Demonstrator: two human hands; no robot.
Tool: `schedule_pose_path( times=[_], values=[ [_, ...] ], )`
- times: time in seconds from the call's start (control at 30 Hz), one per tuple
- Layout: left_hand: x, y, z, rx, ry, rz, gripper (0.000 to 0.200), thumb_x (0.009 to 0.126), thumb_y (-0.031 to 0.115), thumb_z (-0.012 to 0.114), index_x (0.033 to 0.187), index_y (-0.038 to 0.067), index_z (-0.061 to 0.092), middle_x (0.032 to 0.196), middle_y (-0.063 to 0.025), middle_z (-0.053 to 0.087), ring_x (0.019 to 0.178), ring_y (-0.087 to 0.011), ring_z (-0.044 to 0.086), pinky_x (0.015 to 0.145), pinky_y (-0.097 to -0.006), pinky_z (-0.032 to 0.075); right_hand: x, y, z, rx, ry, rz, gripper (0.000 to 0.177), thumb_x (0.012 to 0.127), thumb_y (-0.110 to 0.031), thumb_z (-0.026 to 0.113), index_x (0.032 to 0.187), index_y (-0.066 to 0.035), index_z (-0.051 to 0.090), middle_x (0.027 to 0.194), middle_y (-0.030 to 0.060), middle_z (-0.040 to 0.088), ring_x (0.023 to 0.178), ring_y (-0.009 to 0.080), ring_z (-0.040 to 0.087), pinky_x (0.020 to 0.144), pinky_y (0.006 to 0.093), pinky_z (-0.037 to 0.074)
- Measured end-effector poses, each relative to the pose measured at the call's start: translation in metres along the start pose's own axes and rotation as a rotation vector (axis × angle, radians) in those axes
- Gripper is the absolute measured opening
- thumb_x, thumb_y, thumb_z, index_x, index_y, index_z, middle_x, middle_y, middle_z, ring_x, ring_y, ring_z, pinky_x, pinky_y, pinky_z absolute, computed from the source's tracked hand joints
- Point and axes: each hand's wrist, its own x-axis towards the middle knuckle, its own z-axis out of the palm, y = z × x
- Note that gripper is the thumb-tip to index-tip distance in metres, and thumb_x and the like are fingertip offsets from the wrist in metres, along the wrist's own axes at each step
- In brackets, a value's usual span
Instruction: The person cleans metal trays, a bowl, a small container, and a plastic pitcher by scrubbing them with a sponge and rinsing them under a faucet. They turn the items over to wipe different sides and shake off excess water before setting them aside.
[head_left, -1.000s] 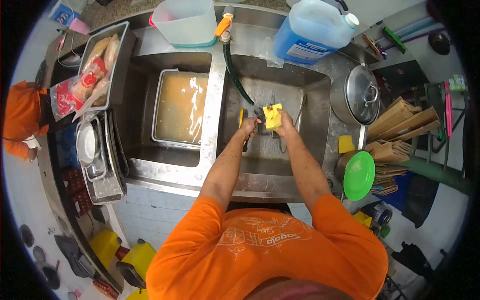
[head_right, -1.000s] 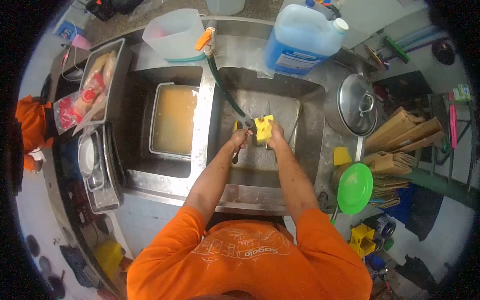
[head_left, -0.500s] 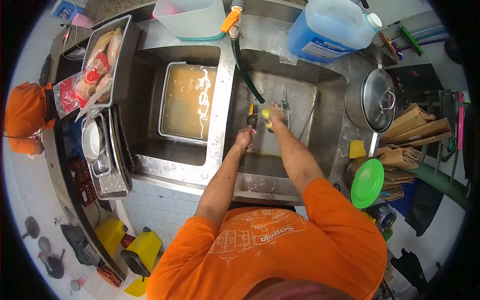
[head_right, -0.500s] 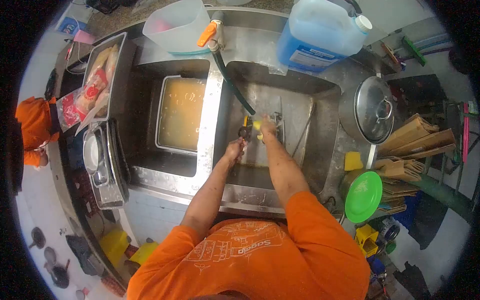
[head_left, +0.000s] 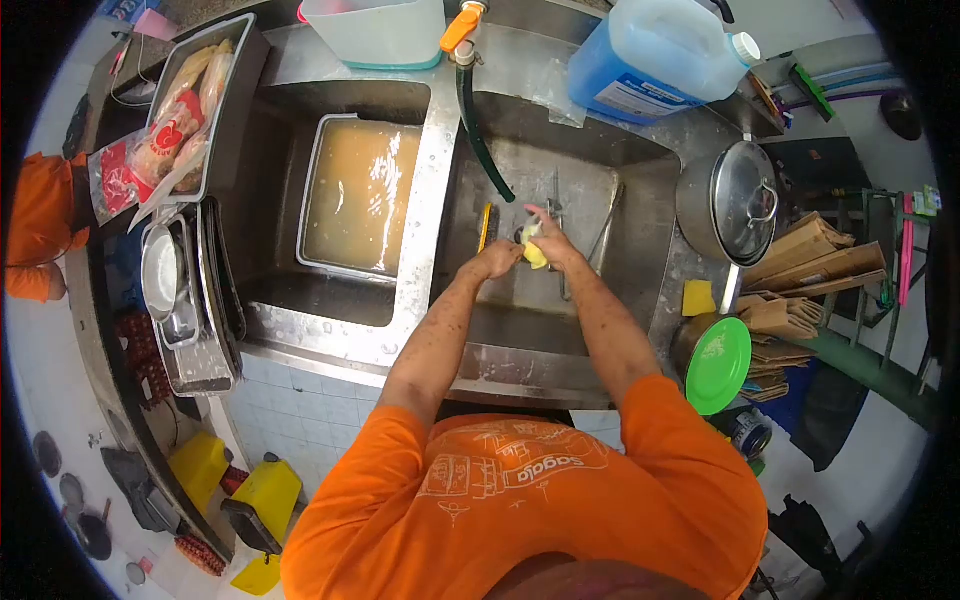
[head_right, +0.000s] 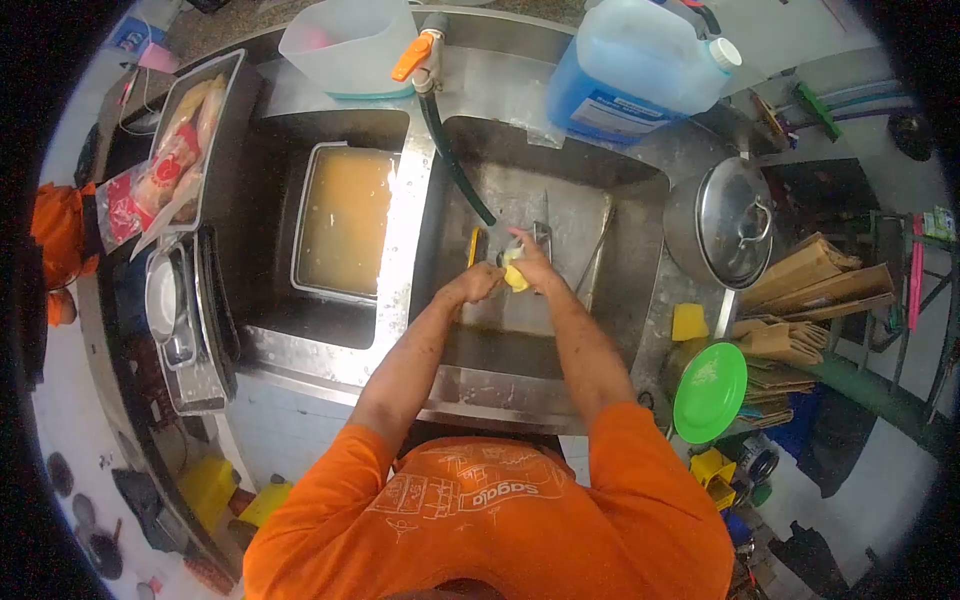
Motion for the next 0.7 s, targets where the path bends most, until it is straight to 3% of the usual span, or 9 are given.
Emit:
schedule_pose_path(
  times=[0.1, 0.2, 0.3, 0.33, 0.43, 0.47, 0.57, 0.6, 0.7],
  values=[
    [0.001, -0.003, -0.003, -0.137, -0.03, -0.089, 0.04, 0.096, 0.033, 0.041, 0.09, -0.001, 0.06, 0.068, -0.0161, 0.059, 0.06, -0.0273, 0.058, 0.055, -0.042, 0.047, 0.014, -0.007, -0.004, -0.238, -0.288, -0.019, 0.028, 0.079, 0.004, 0.052, 0.102, -0.006, 0.065, 0.084, 0.0089, 0.064, 0.073, 0.0246, 0.063, 0.067, 0.0364, 0.051],
    [0.006, -0.01, 0.013, -0.432, 0.119, -0.094, 0.039, 0.097, 0.034, 0.042, 0.091, 0.0, 0.06, 0.064, -0.0104, 0.055, 0.049, -0.0206, 0.052, 0.043, -0.0371, 0.042, 0.016, 0.001, 0.016, -0.664, 0.068, -0.336, 0.024, 0.081, -0.005, 0.054, 0.104, -0.003, 0.06, 0.086, 0.0223, 0.064, 0.083, 0.0374, 0.064, 0.074, 0.0408, 0.051],
    [0.007, -0.008, 0.041, -0.669, 0.255, -0.18, 0.04, 0.097, 0.036, 0.043, 0.086, 0.001, 0.058, 0.063, -0.0064, 0.053, 0.046, -0.0178, 0.049, 0.04, -0.0347, 0.04, 0.009, 0.001, 0.029, -0.764, 0.463, -0.099, 0.025, 0.082, -0.011, 0.056, 0.104, -0.001, 0.059, 0.089, 0.0301, 0.062, 0.085, 0.0456, 0.061, 0.072, 0.0478, 0.05],
    [0.004, -0.005, 0.047, -0.735, 0.29, -0.232, 0.041, 0.097, 0.037, 0.043, 0.084, 0.002, 0.057, 0.062, -0.0053, 0.052, 0.046, -0.0174, 0.048, 0.04, -0.0343, 0.04, 0.017, 0.011, 0.022, -0.698, 0.678, -0.177, 0.027, 0.084, -0.018, 0.057, 0.104, -0.001, 0.06, 0.089, 0.0289, 0.063, 0.082, 0.0454, 0.062, 0.068, 0.0508, 0.049],
    [-0.013, -0.009, 0.052, -0.788, 0.301, -0.195, 0.04, 0.097, 0.04, 0.044, 0.076, 0.006, 0.052, 0.062, -0.0024, 0.048, 0.046, -0.016, 0.047, 0.04, -0.033, 0.039, 0.048, 0.01, -0.003, -0.631, 0.741, -0.175, 0.03, 0.086, -0.024, 0.055, 0.104, 0.0, 0.059, 0.086, 0.0248, 0.065, 0.076, 0.0412, 0.064, 0.064, 0.0487, 0.05],
    [-0.015, -0.009, 0.051, -0.763, 0.3, -0.208, 0.037, 0.095, 0.039, 0.045, 0.072, 0.01, 0.047, 0.061, -0.0014, 0.043, 0.047, -0.0152, 0.045, 0.04, -0.0321, 0.038, 0.042, -0.009, -0.013, -0.066, 0.372, 0.187, 0.031, 0.089, -0.028, 0.054, 0.1, 0.0, 0.061, 0.084, 0.0205, 0.066, 0.075, 0.0356, 0.065, 0.067, 0.0455, 0.05],
    [-0.01, -0.009, 0.044, -0.717, 0.167, -0.207, 0.035, 0.093, 0.037, 0.044, 0.072, 0.009, 0.048, 0.061, -0.0014, 0.042, 0.047, -0.0156, 0.044, 0.041, -0.0334, 0.039, 0.029, -0.007, -0.007, -0.327, 0.008, 0.086, 0.033, 0.093, -0.031, 0.053, 0.095, 0.0, 0.063, 0.077, 0.0082, 0.062, 0.072, 0.0228, 0.061, 0.068, 0.0407, 0.049],
    [-0.005, -0.007, 0.038, -0.739, 0.041, -0.152, 0.032, 0.091, 0.034, 0.042, 0.072, 0.009, 0.048, 0.061, -0.0005, 0.039, 0.051, -0.0142, 0.045, 0.043, -0.0347, 0.04, 0.009, -0.008, 0.012, -0.48, 0.096, -0.245, 0.04, 0.094, -0.038, 0.05, 0.09, -0.001, 0.065, 0.079, 0.0145, 0.064, 0.074, 0.0275, 0.061, 0.07, 0.0405, 0.048],
    [-0.008, 0.006, 0.026, -0.309, -0.024, -0.111, 0.035, 0.093, 0.031, 0.041, 0.075, 0.004, 0.055, 0.064, -0.0074, 0.052, 0.059, -0.0224, 0.056, 0.051, -0.0414, 0.046, 0.004, -0.006, 0.008, -0.55, 0.064, -0.242, 0.043, 0.095, -0.04, 0.048, 0.092, -0.001, 0.065, 0.082, 0.0232, 0.063, 0.079, 0.0353, 0.06, 0.073, 0.0404, 0.048]
  ],
)
